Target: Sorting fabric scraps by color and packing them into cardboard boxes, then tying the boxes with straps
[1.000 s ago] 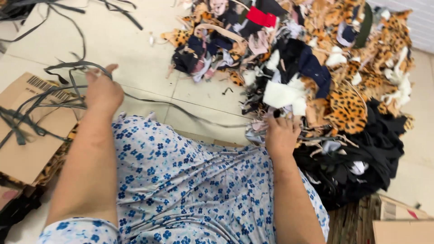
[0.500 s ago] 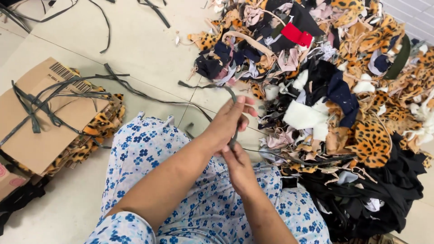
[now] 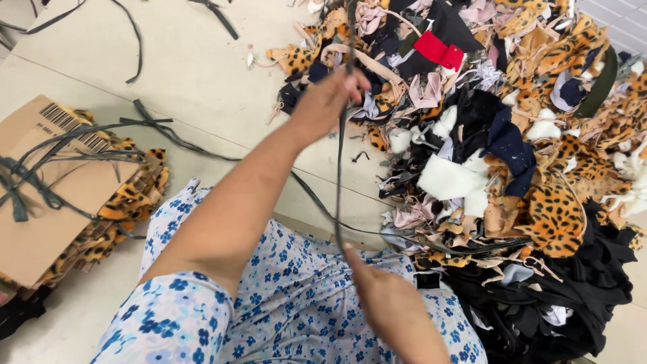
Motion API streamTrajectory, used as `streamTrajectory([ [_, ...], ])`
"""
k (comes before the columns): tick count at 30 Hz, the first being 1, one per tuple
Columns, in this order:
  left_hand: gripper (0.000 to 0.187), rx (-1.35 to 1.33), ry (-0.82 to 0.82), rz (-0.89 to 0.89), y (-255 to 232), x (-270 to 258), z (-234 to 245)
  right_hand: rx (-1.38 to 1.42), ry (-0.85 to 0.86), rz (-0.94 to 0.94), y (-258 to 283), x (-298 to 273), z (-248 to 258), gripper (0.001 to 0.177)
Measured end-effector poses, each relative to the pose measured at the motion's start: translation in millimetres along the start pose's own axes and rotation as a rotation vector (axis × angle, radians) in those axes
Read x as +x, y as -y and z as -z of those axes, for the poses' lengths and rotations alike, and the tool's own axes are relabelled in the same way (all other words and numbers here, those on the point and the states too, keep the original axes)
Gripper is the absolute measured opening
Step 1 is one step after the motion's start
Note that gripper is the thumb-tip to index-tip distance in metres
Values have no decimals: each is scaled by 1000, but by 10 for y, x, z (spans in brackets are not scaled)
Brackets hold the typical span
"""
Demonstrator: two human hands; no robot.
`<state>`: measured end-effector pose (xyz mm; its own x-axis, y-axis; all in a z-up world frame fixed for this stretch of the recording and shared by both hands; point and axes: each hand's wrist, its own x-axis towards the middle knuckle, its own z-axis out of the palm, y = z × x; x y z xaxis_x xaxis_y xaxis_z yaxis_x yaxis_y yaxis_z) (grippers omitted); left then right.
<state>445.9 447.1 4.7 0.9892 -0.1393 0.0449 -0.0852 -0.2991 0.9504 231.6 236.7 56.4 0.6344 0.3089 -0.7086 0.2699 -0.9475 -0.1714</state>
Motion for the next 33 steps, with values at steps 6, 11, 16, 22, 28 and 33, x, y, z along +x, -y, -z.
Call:
streamTrajectory([
  [6, 56, 398, 325, 330, 1443, -61, -850, -255, 409, 86, 230, 495, -358, 91],
  [11, 47, 454, 272, 408, 1719, -232, -906, -253, 416, 102, 215, 666, -443, 88],
  [16, 34, 506, 194, 483, 1424, -234, -735, -278, 331, 114, 159, 669, -383, 93],
  [22, 53, 794, 463, 465, 1328, -548, -643, -91, -354, 68, -405, 955, -663, 36],
  [28, 61, 818, 497, 447, 1542, -691, -819, 67, -447, -62, -743, 1346, -685, 46],
  [33, 52, 972, 415, 377, 1808, -663, -997, 27, -482, -77, -693, 1384, -768, 60],
])
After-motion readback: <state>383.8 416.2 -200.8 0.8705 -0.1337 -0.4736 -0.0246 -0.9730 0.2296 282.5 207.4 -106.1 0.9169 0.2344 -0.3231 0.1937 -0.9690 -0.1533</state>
